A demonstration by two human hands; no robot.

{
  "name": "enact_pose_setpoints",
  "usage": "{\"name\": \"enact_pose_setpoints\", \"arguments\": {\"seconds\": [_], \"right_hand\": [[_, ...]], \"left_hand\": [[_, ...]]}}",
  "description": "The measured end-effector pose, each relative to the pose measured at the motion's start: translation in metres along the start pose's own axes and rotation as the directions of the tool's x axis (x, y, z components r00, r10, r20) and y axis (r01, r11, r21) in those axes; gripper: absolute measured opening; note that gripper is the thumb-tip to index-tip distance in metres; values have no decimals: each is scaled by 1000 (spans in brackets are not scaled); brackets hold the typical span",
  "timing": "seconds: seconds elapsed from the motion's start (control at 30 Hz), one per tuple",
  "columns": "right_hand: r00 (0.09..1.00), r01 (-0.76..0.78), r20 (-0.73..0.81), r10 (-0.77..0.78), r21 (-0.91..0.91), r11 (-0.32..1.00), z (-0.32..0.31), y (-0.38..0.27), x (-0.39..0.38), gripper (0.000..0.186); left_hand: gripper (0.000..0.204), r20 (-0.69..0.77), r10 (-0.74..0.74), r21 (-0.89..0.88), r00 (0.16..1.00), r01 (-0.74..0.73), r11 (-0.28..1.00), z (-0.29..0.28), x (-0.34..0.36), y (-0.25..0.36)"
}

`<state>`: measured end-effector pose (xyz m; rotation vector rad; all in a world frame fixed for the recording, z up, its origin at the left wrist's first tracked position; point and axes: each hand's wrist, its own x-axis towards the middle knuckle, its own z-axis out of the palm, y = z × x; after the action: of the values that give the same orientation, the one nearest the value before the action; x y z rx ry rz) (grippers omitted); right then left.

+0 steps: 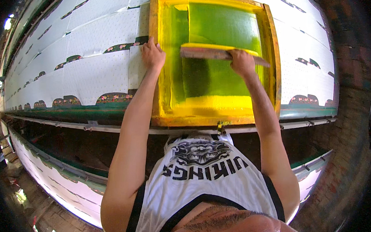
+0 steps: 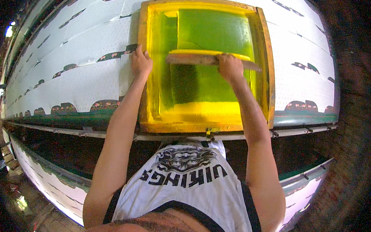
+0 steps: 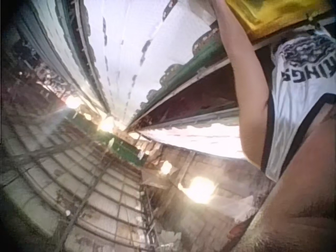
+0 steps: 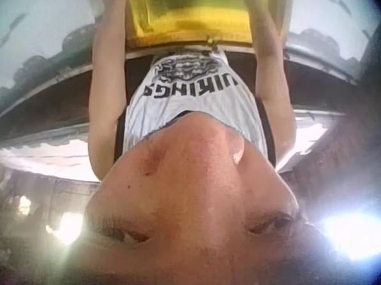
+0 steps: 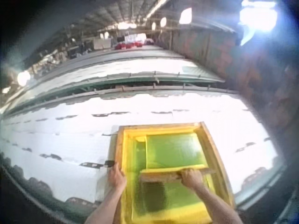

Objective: The person holds a screen printing frame and uses a squeegee to spread green ink across the mesh. The person repeatedly pulls the squeegee across the screen, repositions the frame, and continues spreading the ink evenly.

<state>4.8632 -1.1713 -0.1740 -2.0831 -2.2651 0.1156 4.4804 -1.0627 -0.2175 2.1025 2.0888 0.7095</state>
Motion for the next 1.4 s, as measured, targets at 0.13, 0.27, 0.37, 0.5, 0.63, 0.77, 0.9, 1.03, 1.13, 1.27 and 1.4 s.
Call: {"name": "enact_pose_setpoints", "arguments": {"seconds": [0.13, 0.27, 0.37, 0.5, 0.63, 0.77, 0.9, 1.03, 1.13, 1.27, 1.4], "right_hand": [[991, -62, 113, 65, -35, 997, -9, 36, 113, 39], [993, -7, 117, 13, -49, 999, -25, 68, 208, 27], [998, 19, 68, -16, -36, 999, -21, 84, 241, 26], [999, 39, 11, -39, 15, 999, 2, 77, 223, 24], [996, 57, -79, -53, 58, 997, -5, 66, 190, 23], [998, 65, 19, -65, 10, 998, -30, 70, 201, 23], [986, 86, -143, -86, 0, 996, -20, 61, 215, 40], [965, 147, -217, -146, -13, 989, -11, 47, 242, 26], [973, 142, -179, -143, -21, 990, -2, 40, 263, 21], [974, 220, -60, -219, 8, 975, -10, 14, 305, 24], [961, 146, 235, -145, 13, 989, -39, 27, 293, 28]], "left_hand": [[48, 7, 13, 57, 1000, -14, 998, -5, 2, 11], [48, -12, 29, 96, 1000, -27, 995, -4, 1, 11], [47, 43, -38, 129, 998, 32, 991, -9, 4, 26], [48, 40, -63, 168, 997, 56, 984, -8, 3, 22], [47, 36, -86, 199, 996, 77, 977, -6, 4, 29], [47, 16, -63, 204, 998, 59, 977, -4, 6, 29], [47, 3, -32, 195, 999, 31, 980, -9, 4, 30], [48, 45, -100, 184, 994, 90, 979, -10, 5, 31], [49, 51, -80, 170, 996, 70, 983, -7, 9, 33], [47, -1, -77, 183, 997, 76, 980, -12, -2, 19], [42, 14, -54, 148, 998, 51, 988, -14, 6, 30]]}}
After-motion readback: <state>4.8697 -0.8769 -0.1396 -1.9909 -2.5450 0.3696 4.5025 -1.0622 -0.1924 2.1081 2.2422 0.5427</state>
